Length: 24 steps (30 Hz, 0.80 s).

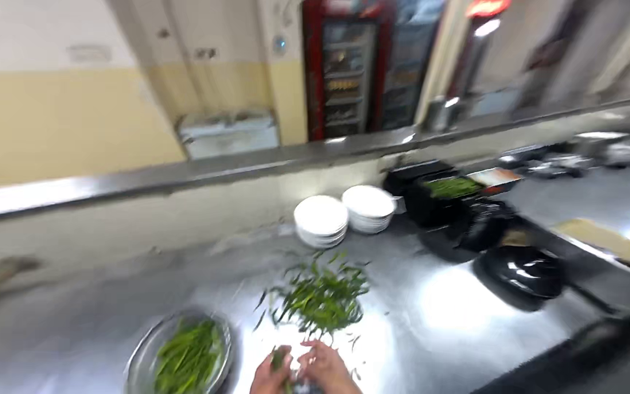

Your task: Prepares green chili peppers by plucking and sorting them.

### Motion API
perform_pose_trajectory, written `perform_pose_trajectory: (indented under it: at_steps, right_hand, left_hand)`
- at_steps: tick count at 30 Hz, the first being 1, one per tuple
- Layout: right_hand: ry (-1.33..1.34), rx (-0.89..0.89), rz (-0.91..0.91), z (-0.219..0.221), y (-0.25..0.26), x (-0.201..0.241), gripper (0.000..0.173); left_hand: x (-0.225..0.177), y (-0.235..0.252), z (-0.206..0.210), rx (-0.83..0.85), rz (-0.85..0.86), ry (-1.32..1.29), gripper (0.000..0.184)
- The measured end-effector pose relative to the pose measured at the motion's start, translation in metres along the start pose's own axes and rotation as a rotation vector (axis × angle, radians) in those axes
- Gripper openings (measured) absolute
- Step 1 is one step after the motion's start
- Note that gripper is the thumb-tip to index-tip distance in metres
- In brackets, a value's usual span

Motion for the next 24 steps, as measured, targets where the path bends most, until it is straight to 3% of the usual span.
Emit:
perform_pose_trajectory:
  at_steps: [4, 10, 13, 17, 20, 24]
  right_hand:
    - [0.113, -0.010, 0.043, 0.001, -0.002, 0.003, 0.048]
    - [0.276, -0.101, 0.069, 0.003, -0.015, 0.000, 0.038]
    - [0.290, -0.128, 0.078, -0.004, -0.015, -0.001, 0.036]
    - [0.255, -0.083, 0.124, -0.012, -0.013, -0.009, 0.037]
    - [0.141, -0.081, 0.219, -0.010, -0.017, -0.012, 0.023]
    - [-0.005, -0.044, 0.264, 0.000, -0.023, -0.014, 0.019]
  left_hand:
    - [0.012, 0.008, 0.001, 0.080, 0.008, -0.172, 0.035]
    - [0.039, 0.001, -0.006, 0.018, -0.097, -0.537, 0.028]
    - [0.051, 0.002, -0.016, -0.070, -0.164, -0.324, 0.028]
    - [0.042, 0.003, 0.003, 0.052, -0.139, -0.504, 0.026]
    - [0.036, 0.005, 0.007, 0.048, -0.084, -0.422, 0.028]
    - [0.032, 0.002, 0.003, -0.031, -0.057, -0.222, 0.024]
Point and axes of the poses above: each hand's wrist, its own y-axis towards the middle knuckle, its own z-axis out of the palm, x = y × z, the point moved 7 cm from there along y, towards the middle knuckle, and after that the axes turned 13 degrees about x, right-handed, at the moved point
